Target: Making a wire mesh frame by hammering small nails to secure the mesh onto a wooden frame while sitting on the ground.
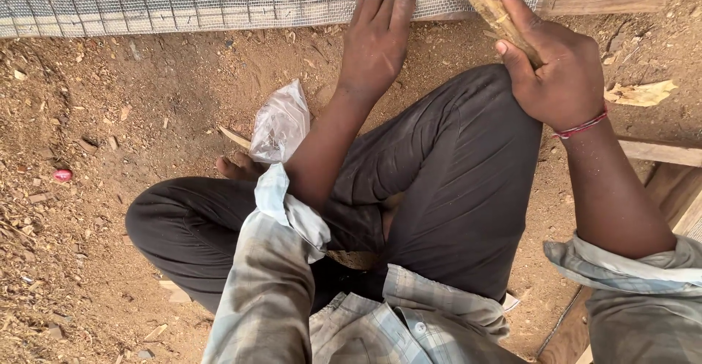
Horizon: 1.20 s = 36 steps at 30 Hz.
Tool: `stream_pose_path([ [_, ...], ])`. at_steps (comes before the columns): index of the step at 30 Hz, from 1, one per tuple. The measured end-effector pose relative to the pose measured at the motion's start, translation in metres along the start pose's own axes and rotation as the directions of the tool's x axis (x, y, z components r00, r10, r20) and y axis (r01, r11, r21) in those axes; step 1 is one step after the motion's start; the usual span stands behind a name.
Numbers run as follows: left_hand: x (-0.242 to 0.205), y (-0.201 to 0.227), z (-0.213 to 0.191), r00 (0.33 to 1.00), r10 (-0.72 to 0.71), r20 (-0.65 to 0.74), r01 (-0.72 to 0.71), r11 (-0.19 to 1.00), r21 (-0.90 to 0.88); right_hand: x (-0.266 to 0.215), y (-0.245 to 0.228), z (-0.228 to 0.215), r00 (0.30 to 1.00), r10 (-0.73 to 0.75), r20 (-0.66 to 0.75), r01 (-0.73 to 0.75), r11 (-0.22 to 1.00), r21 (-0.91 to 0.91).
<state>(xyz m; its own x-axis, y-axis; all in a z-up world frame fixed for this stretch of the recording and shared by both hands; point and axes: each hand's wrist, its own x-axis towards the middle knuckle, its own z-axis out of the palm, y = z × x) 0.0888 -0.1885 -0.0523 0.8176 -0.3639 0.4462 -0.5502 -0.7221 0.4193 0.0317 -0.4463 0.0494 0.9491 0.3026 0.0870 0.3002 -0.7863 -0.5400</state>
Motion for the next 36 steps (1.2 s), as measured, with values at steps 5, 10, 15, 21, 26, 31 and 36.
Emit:
stream_pose_path([
  [5, -0.014, 0.004, 0.014, 0.995, -0.071, -0.073, 0.064, 0.993, -0.104, -0.002, 0.003, 0.005, 0.991, -0.049, -0.126, 0.058, 0.996, 0.069],
  [10, -0.022, 0.004, 0.015, 0.993, -0.066, -0.095, 0.054, 0.991, -0.125, -0.012, 0.011, 0.005, 0.987, -0.026, -0.157, 0.047, 0.990, 0.134],
  [15, -0.025, 0.000, 0.020, 0.989, -0.096, -0.115, 0.079, 0.986, -0.146, -0.019, 0.006, -0.016, 0.993, 0.044, -0.111, -0.027, 0.989, 0.145],
  [21, -0.023, 0.002, 0.019, 0.986, -0.150, -0.075, 0.127, 0.959, -0.252, -0.028, -0.020, -0.068, 0.998, 0.052, 0.035, -0.050, 0.998, -0.049],
  [26, -0.020, 0.003, 0.016, 0.987, -0.128, -0.102, 0.100, 0.965, -0.241, -0.044, -0.012, -0.074, 0.987, 0.066, 0.147, -0.034, 0.977, -0.211],
  [31, -0.017, 0.009, 0.014, 0.981, -0.174, -0.083, 0.151, 0.961, -0.232, -0.075, -0.009, -0.040, 0.974, 0.210, 0.088, -0.179, 0.944, -0.277],
  [36, -0.020, 0.010, 0.006, 0.984, -0.166, -0.064, 0.144, 0.954, -0.262, -0.087, -0.004, -0.028, 0.988, 0.156, 0.019, -0.144, 0.946, -0.292],
])
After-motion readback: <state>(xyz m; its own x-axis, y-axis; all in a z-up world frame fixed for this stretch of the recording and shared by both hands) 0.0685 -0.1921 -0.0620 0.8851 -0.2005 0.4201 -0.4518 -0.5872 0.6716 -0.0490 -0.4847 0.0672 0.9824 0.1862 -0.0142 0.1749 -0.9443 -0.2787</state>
